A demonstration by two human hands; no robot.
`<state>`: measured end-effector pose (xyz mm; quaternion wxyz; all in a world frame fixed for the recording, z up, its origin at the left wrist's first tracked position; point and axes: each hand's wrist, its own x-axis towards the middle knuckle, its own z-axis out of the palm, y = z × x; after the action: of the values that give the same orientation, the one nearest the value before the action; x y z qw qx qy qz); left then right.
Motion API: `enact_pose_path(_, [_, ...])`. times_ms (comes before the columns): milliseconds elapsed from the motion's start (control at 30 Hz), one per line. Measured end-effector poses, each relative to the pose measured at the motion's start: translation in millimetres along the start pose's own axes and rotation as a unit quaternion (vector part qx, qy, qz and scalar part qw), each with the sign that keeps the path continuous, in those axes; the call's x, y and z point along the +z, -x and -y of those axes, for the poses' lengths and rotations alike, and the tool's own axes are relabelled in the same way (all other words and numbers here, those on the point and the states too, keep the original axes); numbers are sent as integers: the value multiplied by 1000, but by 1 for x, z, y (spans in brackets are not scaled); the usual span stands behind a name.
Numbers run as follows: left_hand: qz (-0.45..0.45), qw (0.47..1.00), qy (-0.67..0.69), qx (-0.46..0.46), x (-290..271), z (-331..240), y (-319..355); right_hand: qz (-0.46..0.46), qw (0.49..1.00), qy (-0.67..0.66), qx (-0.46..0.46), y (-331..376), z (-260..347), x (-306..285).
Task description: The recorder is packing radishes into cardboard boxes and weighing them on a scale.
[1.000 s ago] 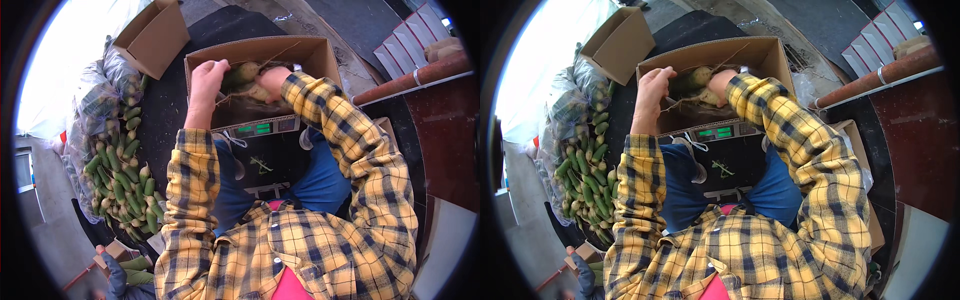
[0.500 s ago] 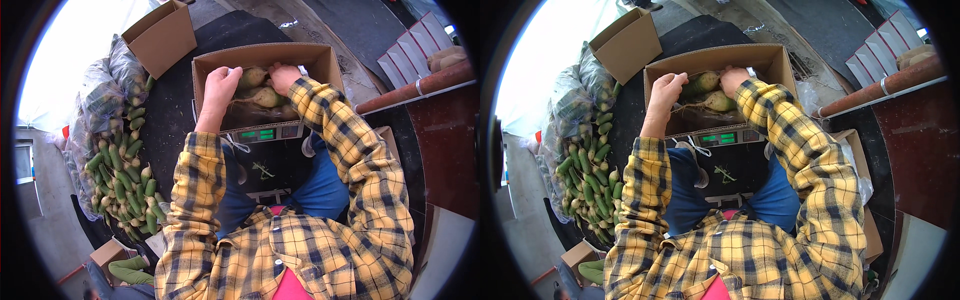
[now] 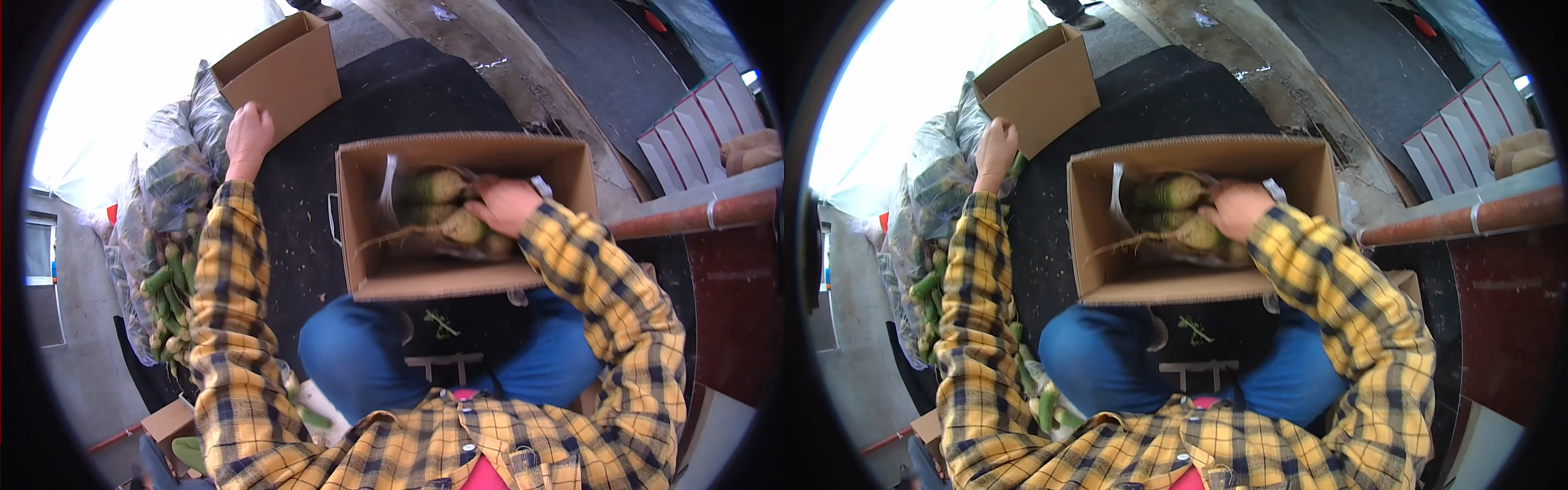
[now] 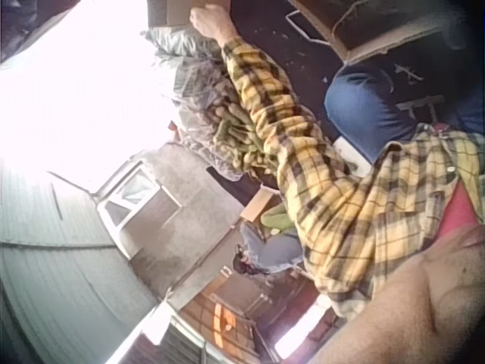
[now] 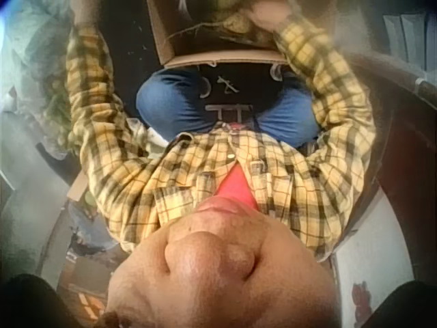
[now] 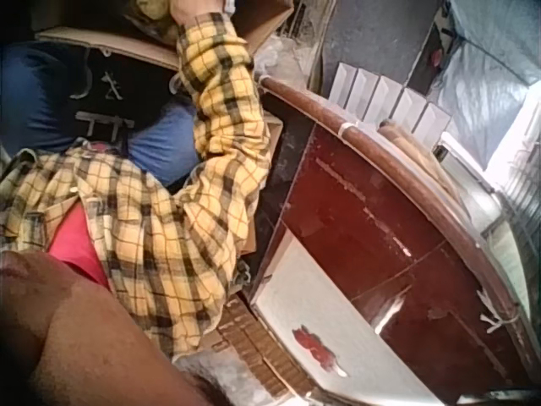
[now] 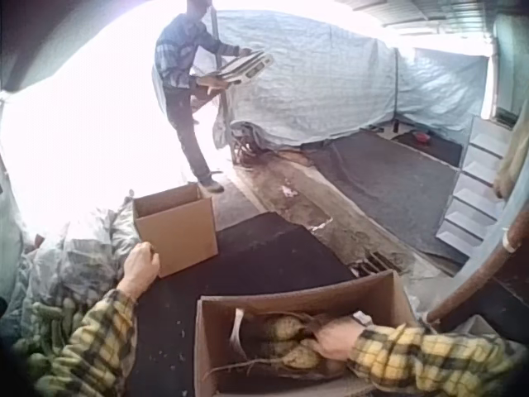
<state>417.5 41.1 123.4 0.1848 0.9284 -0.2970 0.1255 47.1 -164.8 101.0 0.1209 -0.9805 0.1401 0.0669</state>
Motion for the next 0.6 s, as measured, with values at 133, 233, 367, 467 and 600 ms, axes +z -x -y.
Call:
enact_pose_path(133, [-51,969,-239,25,71,100,-72,58,998,-25,0,9,27,-12])
enact_pose_path(233, [-66,968,-239,37,104,110,-129,42,999,-23,7,13,31,-14])
enact_pose_path(367, [57,963,-255,-59,123,153,-177,96,995,-9,7,3,35,-18])
enact_pose_path(467, [-11,954,-294,62,124,128,-169,109,994,8,24,2,34,-25])
enact_pose_path(600, [135,944,-228,196,135,132,-95,111,993,-25,35,-2,31,-26])
